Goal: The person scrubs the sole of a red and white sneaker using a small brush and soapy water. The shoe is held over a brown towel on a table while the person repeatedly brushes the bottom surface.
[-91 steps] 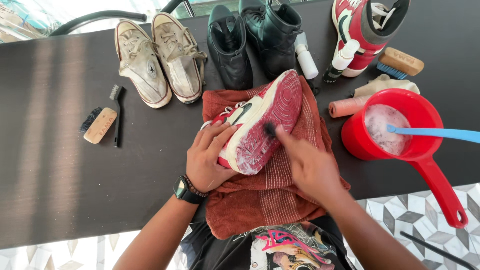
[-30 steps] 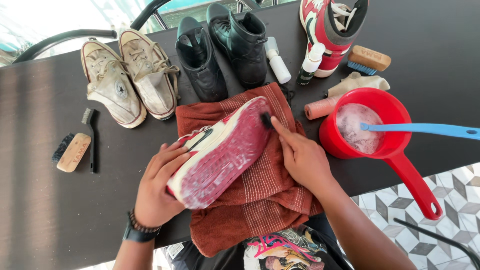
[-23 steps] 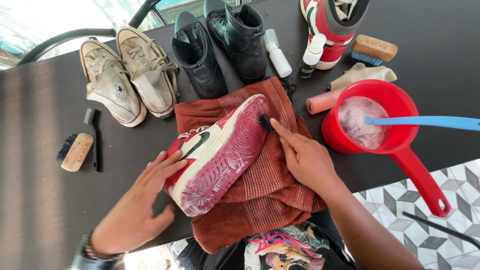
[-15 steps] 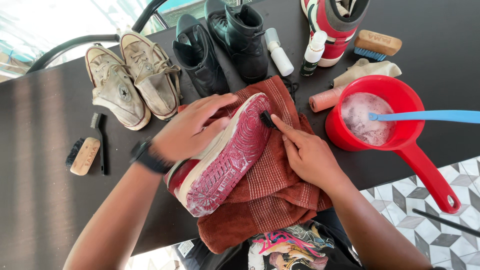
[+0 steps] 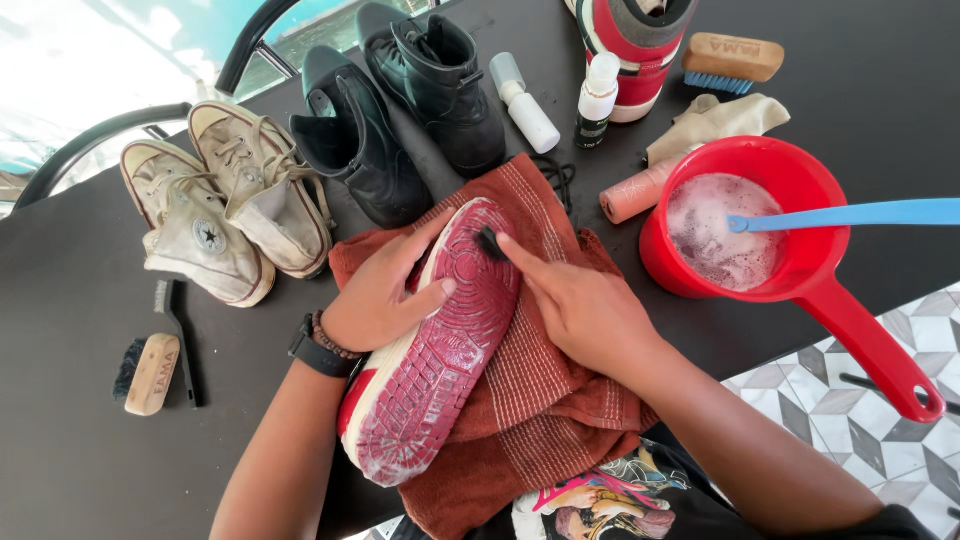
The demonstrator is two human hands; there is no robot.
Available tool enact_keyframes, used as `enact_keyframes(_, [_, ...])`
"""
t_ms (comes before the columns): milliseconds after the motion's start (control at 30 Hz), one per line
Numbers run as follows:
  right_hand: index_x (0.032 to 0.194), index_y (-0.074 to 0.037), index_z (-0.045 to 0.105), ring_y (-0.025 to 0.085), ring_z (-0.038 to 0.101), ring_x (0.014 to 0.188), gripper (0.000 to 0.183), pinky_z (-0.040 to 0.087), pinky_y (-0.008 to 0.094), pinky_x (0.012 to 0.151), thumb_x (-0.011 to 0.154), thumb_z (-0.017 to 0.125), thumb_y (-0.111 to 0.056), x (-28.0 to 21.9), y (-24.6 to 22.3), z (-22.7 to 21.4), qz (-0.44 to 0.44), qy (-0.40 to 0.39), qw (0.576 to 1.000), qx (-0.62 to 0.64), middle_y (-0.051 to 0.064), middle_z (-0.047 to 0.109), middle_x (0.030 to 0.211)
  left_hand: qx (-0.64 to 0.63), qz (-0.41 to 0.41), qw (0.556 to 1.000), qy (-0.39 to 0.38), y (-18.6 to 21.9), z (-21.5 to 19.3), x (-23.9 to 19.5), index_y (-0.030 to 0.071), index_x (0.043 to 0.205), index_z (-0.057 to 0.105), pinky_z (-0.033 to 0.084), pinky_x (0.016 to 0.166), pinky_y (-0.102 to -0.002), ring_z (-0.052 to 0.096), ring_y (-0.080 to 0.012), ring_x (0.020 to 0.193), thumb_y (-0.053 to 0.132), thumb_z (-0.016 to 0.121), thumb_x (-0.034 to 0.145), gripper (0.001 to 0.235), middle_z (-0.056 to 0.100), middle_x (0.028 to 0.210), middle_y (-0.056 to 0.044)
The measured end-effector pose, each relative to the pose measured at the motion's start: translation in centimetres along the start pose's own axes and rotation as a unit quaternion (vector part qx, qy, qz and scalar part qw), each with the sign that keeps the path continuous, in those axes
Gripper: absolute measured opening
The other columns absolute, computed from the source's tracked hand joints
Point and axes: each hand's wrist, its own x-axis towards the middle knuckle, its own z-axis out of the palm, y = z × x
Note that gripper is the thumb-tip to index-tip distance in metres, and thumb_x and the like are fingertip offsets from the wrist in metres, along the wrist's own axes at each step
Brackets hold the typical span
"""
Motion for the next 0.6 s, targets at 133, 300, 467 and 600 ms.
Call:
enact_keyframes(133, [0.164, -0.038, 0.050, 0.038, 0.069, 0.128, 0.058, 0.057, 0.057, 0.103, 0.107, 0.041, -0.026, -2.8, -0.1, -1.1, 0.051, -0.067, 0.996, -0.002, 0.010, 0.076, 0.138, -0.083, 0.008, 0.997, -0.003, -1.5, 0.1, 0.0, 0.009, 0.165, 0.046, 0.048, 0.112, -0.051, 0.065, -0.0355, 0.133, 0.033, 0.076, 0.095, 0.080, 0.067, 0.141, -0.027])
enact_keyframes(300, [0.170, -0.040, 0.038, 0.039, 0.070, 0.123, 0.064, 0.057, 0.058, 0.102, 0.108, 0.038, -0.026, -0.5, -0.2, 0.5, 0.043, -0.037, 0.997, -0.043, 0.013, 0.076, 0.129, -0.180, 0.007, 0.983, -0.037, -2.5, 0.4, 0.1, 0.003, 0.168, 0.036, 0.033, 0.124, -0.059, 0.047, -0.0380, 0.151, 0.018, 0.073, 0.097, 0.082, 0.052, 0.159, -0.028])
enact_keyframes(467, [0.170, -0.040, 0.039, 0.042, 0.069, 0.121, 0.062, 0.057, 0.058, 0.098, 0.109, 0.039, -0.030, 0.5, -0.8, 0.5, 0.018, -0.019, 0.999, -0.047, 0.016, 0.075, 0.126, -0.190, 0.009, 0.980, -0.049, -2.3, 0.2, 0.2, 0.003, 0.168, 0.033, 0.029, 0.127, -0.059, 0.040, -0.0368, 0.155, 0.018, 0.070, 0.099, 0.080, 0.047, 0.162, -0.028])
enact_keyframes(600, [0.172, -0.046, 0.035, 0.041, 0.071, 0.124, 0.067, 0.057, 0.054, 0.103, 0.107, 0.035, -0.028, -2.5, -1.5, -1.6, 0.077, -0.131, 0.988, -0.041, 0.014, 0.077, 0.128, -0.208, 0.009, 0.977, -0.049, -2.7, 0.3, 0.3, 0.004, 0.168, 0.034, 0.030, 0.127, -0.058, 0.045, -0.0346, 0.152, 0.020, 0.071, 0.100, 0.079, 0.051, 0.160, -0.027])
